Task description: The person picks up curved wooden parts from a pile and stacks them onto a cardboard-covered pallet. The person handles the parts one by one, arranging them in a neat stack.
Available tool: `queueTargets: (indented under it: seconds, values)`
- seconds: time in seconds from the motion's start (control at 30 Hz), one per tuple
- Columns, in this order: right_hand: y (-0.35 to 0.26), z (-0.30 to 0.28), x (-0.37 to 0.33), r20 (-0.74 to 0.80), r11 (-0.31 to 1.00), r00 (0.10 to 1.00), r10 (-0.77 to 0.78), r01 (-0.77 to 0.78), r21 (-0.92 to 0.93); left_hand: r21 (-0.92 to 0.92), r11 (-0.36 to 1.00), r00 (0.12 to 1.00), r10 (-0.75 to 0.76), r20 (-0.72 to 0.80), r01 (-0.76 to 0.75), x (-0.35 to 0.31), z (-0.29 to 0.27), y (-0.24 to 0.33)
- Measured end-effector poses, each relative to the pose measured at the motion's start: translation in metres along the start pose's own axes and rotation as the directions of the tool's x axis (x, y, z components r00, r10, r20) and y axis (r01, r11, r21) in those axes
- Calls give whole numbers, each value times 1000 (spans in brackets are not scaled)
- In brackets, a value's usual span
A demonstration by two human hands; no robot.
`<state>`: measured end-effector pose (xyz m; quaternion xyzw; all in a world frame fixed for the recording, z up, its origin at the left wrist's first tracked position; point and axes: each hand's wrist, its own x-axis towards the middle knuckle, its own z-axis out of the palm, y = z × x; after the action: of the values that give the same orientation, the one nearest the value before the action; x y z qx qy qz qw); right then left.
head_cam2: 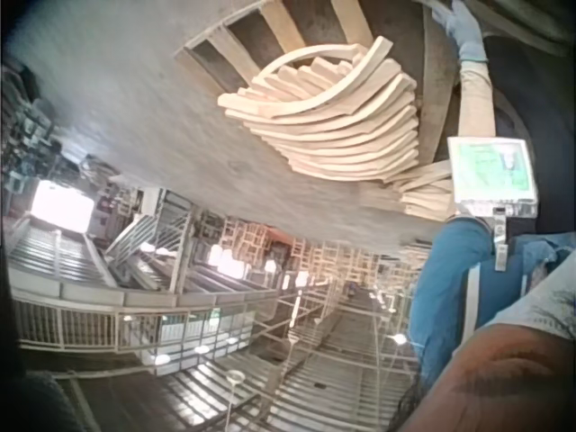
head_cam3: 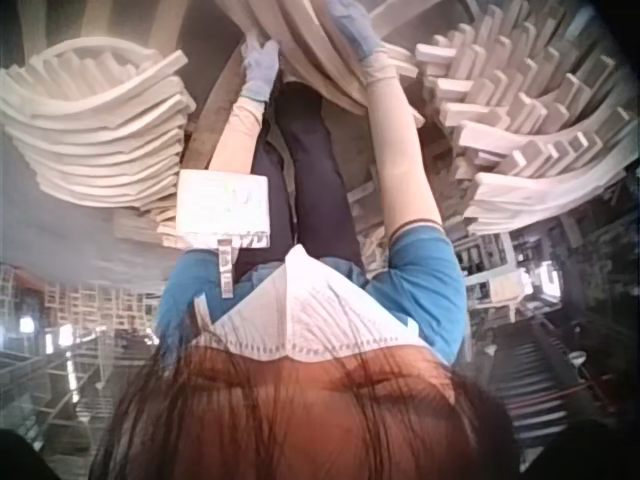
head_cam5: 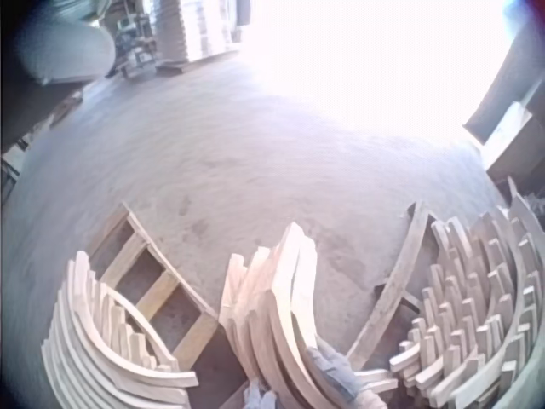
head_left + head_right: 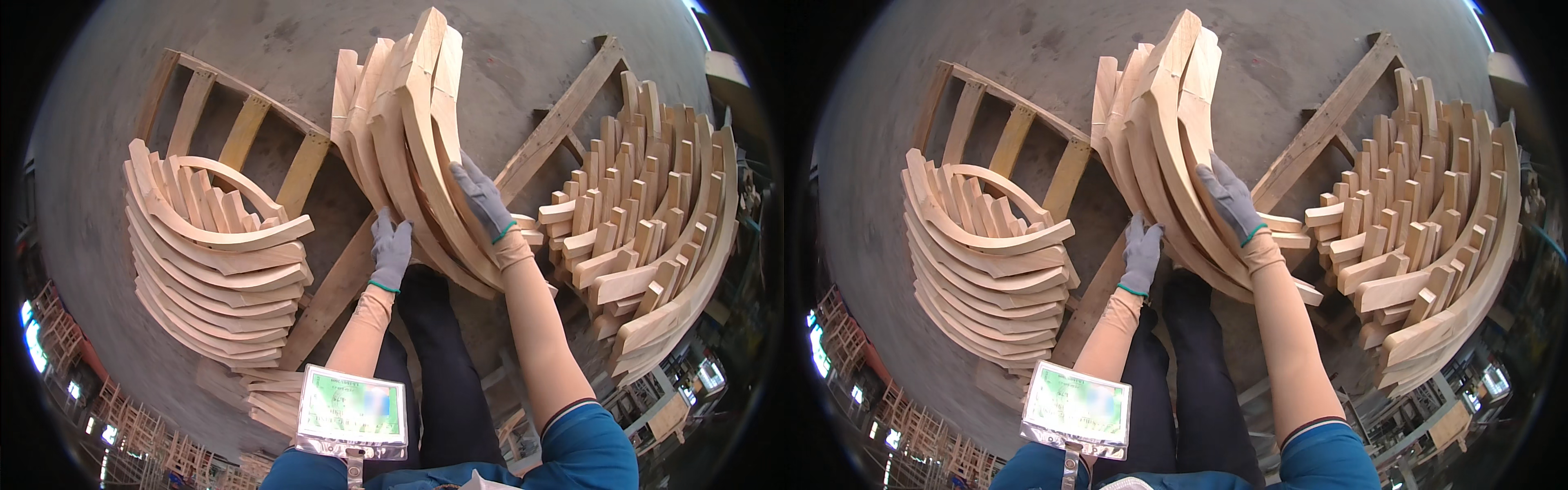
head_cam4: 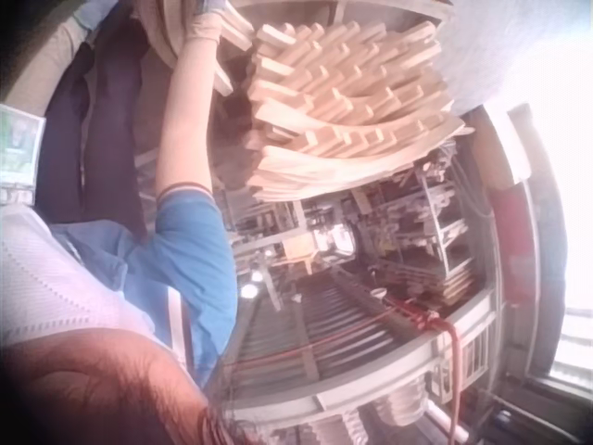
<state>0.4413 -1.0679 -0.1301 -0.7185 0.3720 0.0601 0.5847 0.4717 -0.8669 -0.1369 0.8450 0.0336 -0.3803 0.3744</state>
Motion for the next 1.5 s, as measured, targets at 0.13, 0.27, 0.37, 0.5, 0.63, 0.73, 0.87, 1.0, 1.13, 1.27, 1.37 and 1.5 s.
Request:
queueTargets:
  seconds: [0.13, 0.27, 0.37, 0.5, 0.63, 0.73, 0.87, 1.0, 1.13, 1.27, 1.37, 1.5]
  values:
    - [4, -20, 6, 48, 996, 995, 84, -83, -27, -97, 972, 971, -203, 127, 216, -18, 6, 4]
    - [2, -30, 16, 88, 992, 988, 125, -127, 15, -293, 893, 934, -287, 212, 341, -36, 5, -10]
    - [14, -46, 20, 65, 992, 991, 118, -116, -41, -304, 866, 904, -313, 290, 397, -45, 12, -4]
    - [0, -44, 14, 82, 957, 973, 217, -196, -215, -346, 822, 881, -349, 320, 452, -58, 3, 1]
    - [2, -50, -27, -8, 913, 951, 309, -299, -277, -344, 822, 880, -353, 316, 453, -80, -8, 9]
    - [13, -61, -89, -75, 953, 979, 190, -202, -227, -371, 820, 884, -314, 347, 436, -104, -23, 10]
    - [5, -81, -184, -152, 954, 976, 156, -189, -232, -374, 900, 902, -48, 429, 226, -127, -68, -18]
    - [21, -84, -329, -344, 950, 905, 250, -299, -94, -434, 837, 795, -2, 606, 333, -161, -95, 7]
    - [39, -59, -497, -396, 887, 813, 427, -463, 7, -352, 918, 596, 182, 782, 182, -187, -135, 10]
    - [46, -15, -654, -375, 838, 795, 477, -540, -76, -56, 967, 472, 172, 864, -250, -223, -151, 11]
    - [26, -6, -744, -333, 750, 701, 631, -660, 33, 42, 992, 639, -106, 762, 115, -271, -145, 15]
    - [36, -6, -855, -560, 736, 564, 606, -665, 127, 139, 988, 722, -142, 678, 64, -329, -96, 23]
